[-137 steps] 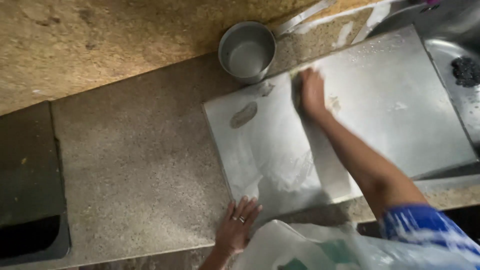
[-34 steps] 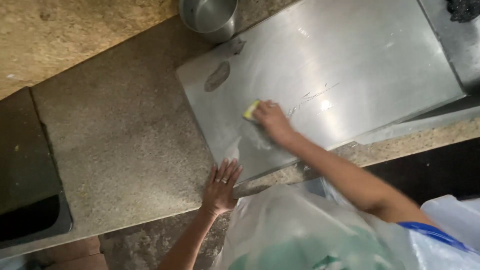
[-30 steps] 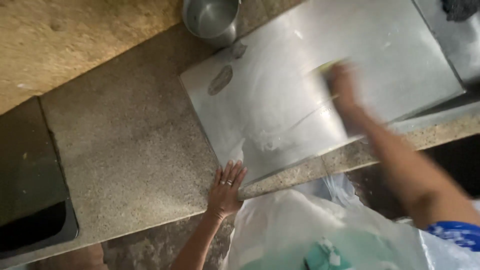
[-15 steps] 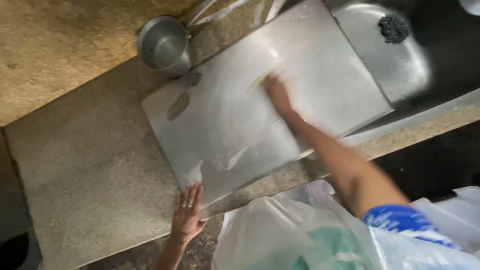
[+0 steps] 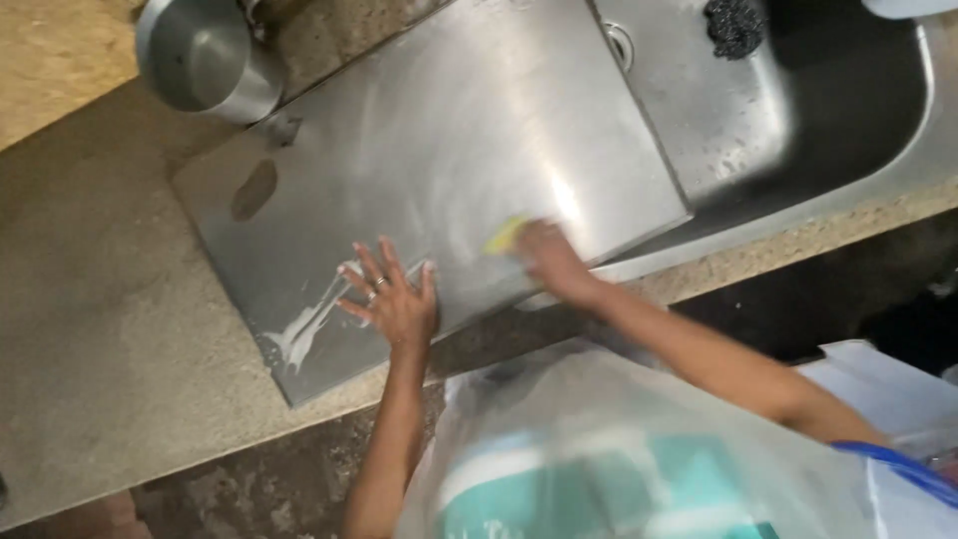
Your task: Washing a large metal baking tray in a sink using a sponge and water
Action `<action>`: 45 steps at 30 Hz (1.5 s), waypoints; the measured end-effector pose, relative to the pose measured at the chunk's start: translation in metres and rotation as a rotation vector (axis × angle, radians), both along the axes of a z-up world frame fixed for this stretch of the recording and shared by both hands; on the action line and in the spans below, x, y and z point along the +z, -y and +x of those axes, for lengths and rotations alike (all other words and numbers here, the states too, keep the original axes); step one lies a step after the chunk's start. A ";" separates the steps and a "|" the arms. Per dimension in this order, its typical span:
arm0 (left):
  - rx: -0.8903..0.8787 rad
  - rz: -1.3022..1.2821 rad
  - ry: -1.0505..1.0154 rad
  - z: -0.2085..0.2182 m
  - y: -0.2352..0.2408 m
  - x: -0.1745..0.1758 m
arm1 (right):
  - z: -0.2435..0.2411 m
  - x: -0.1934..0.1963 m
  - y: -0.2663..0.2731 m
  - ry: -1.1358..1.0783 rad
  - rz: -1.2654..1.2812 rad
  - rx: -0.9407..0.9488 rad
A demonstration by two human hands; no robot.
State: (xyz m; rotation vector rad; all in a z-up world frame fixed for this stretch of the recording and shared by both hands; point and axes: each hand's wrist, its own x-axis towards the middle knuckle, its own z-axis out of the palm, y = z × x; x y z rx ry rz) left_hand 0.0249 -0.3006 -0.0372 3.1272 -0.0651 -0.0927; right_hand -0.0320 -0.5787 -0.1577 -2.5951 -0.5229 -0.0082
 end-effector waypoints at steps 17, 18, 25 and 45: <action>-0.267 -0.140 0.058 -0.023 0.133 0.026 | 0.066 0.074 0.146 0.110 0.016 -0.252; -0.261 -0.141 0.062 -0.018 0.133 0.030 | 0.110 0.070 0.163 0.113 0.014 -0.245; -0.233 -0.046 0.169 -0.017 0.136 0.032 | 0.342 0.090 0.157 0.415 -0.170 -0.401; -0.225 0.028 0.158 -0.021 0.130 0.008 | 0.179 0.085 0.056 0.128 -0.050 -0.128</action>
